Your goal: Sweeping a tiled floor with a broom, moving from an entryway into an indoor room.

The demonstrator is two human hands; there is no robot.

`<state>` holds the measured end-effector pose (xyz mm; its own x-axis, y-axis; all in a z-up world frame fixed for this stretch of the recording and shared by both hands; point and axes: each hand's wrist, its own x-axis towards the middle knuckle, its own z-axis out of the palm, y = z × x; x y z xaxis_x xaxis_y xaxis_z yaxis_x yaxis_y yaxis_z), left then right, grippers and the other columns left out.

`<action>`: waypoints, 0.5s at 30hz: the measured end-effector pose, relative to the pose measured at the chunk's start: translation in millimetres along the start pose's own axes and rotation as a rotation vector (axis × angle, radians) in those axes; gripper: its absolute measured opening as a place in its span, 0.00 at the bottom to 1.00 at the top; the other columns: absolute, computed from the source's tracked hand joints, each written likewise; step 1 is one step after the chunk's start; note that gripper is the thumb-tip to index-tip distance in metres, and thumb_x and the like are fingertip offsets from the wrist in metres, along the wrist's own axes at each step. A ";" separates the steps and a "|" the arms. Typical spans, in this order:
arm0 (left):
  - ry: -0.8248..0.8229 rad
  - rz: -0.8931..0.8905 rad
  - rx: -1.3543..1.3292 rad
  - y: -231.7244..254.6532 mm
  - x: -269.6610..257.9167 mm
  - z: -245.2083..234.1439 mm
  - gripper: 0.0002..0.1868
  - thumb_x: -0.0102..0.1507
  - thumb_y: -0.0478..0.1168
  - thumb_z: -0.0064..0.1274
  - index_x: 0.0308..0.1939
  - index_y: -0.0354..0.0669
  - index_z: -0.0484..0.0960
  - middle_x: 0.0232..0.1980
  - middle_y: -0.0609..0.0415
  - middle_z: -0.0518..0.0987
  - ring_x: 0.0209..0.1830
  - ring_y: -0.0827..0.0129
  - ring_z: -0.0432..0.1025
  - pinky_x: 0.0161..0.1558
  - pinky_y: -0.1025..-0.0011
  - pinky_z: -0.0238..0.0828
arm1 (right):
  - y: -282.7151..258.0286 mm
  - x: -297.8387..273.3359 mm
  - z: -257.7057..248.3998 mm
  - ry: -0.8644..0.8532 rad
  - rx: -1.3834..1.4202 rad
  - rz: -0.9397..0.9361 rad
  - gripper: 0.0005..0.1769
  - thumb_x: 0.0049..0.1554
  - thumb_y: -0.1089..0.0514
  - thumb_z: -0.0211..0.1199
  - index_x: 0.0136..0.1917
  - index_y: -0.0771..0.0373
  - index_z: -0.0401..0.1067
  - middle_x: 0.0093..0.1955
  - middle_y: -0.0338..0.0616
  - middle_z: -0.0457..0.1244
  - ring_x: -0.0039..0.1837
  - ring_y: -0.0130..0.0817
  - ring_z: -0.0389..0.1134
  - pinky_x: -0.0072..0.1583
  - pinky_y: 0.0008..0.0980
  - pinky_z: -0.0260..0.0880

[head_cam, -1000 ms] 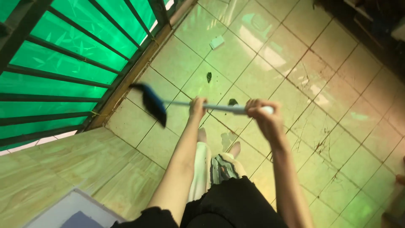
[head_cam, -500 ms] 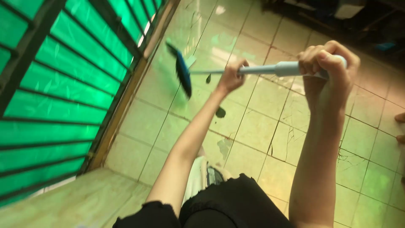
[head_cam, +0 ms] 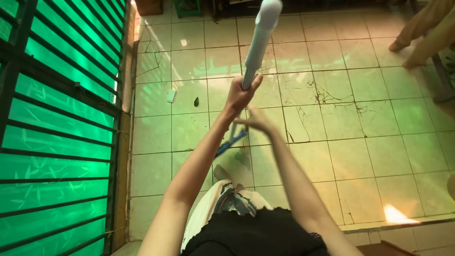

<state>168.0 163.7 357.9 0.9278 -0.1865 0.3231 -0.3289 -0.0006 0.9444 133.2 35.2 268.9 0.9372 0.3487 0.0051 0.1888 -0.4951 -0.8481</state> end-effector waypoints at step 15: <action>0.242 -0.419 -0.457 -21.3 -120.0 -7.5 0.18 0.68 0.47 0.56 0.29 0.47 0.69 0.24 0.57 0.72 0.23 0.70 0.69 0.32 0.66 0.70 | 156.0 -169.5 43.1 -0.024 -0.367 0.694 0.17 0.54 0.49 0.66 0.42 0.67 0.75 0.42 0.62 0.68 0.45 0.51 0.72 0.46 0.47 0.71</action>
<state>65.0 193.5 299.5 0.9919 -0.0354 -0.1224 0.1263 0.4016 0.9071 -8.9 -66.8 112.8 0.8706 -0.1217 -0.4767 -0.3489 -0.8359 -0.4238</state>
